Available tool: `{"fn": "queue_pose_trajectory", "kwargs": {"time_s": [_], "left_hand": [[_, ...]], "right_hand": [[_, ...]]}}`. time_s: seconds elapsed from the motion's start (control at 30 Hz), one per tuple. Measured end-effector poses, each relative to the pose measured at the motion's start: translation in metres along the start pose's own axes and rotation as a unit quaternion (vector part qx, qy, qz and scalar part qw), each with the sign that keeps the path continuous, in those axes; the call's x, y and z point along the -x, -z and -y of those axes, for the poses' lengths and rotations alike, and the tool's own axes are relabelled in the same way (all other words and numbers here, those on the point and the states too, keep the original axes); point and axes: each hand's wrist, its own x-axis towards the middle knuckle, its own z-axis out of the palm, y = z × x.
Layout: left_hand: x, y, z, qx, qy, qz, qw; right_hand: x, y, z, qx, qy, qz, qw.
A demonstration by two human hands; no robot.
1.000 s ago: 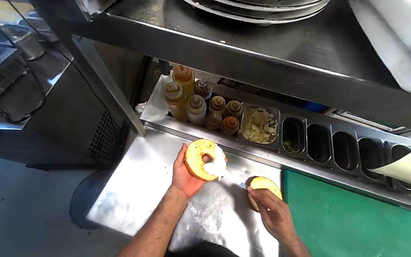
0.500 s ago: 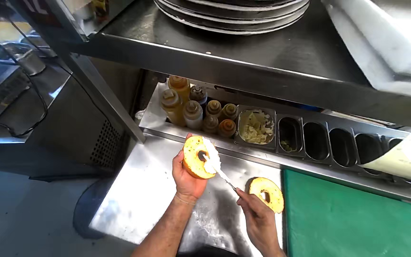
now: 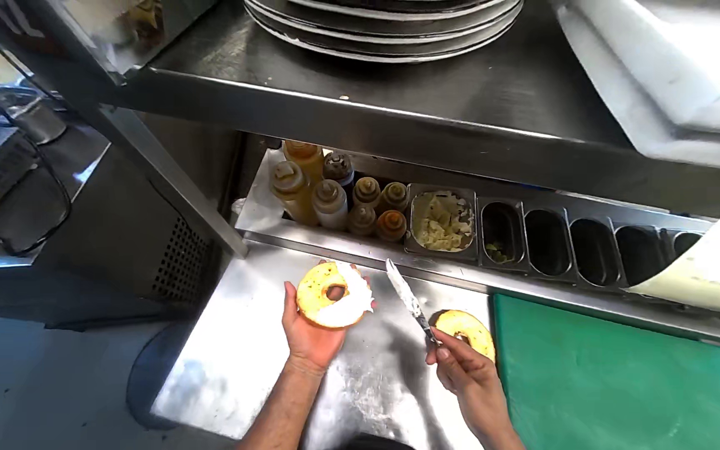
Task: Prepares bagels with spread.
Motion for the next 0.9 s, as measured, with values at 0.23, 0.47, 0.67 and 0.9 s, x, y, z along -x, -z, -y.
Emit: {"fn": "queue_pose_trajectory", "kwargs": {"time_s": [0.23,0.47,0.67,0.9], "left_hand": [[-0.002,-0.012,0.012,0.049,-0.059,-0.07,0.995],[-0.008,-0.026,0.021,0.073,-0.093,-0.146,0.982],[-0.011,-0.019,0.012,0.054,-0.094,-0.114,0.987],[0.015,0.008,-0.015,0.028,0.057,-0.014,0.998]], "right_hand": [[0.006,-0.016,-0.032,-0.024,0.024,0.012,0.999],[0.012,-0.028,-0.041,-0.071,0.028,0.024,0.997],[0.013,-0.017,-0.03,-0.098,0.039,0.14,0.985],[-0.098,0.028,0.021,0.264,-0.027,-0.129,0.956]]}}
